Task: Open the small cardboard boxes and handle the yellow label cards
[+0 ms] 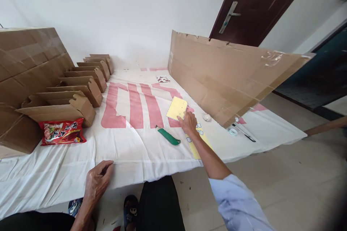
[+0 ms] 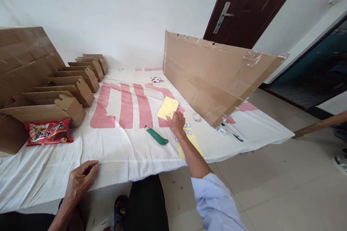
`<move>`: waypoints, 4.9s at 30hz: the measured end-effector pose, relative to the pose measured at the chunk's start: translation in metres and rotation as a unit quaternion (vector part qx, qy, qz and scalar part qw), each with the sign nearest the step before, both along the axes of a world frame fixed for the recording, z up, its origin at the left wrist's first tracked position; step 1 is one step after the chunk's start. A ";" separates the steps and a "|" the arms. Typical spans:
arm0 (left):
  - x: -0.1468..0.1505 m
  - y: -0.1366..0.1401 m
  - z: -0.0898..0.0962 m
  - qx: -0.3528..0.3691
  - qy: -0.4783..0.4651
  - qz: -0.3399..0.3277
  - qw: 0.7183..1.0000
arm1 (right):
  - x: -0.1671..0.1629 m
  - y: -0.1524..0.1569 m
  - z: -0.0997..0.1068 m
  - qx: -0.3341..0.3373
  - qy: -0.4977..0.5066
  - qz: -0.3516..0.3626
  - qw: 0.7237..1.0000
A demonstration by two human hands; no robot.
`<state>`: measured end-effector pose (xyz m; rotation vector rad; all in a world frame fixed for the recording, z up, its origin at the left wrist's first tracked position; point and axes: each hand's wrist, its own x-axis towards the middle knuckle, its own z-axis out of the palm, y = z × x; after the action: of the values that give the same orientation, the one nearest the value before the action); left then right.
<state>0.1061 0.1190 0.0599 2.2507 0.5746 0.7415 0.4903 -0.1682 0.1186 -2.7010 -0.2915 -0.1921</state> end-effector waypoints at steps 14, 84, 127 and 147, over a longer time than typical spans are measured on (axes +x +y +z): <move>-0.007 0.004 -0.004 -0.025 0.063 0.059 0.996 | 0.077 0.043 0.001 0.155 0.110 -0.103 0.976; -0.013 -0.085 0.058 -0.591 -0.131 -0.134 0.785 | -0.294 0.043 0.014 0.545 0.292 0.223 0.753; -0.012 -0.124 0.084 0.078 -0.159 -0.042 0.983 | -0.318 0.043 0.029 0.477 0.183 0.336 0.791; -0.021 -0.106 0.090 0.016 -0.245 -0.063 0.967 | -0.306 0.040 0.025 0.632 0.279 0.207 0.693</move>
<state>0.0851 0.0129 0.1502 2.0013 0.1800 1.1950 0.1845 -0.1286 0.1433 -1.1547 -0.3694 0.4281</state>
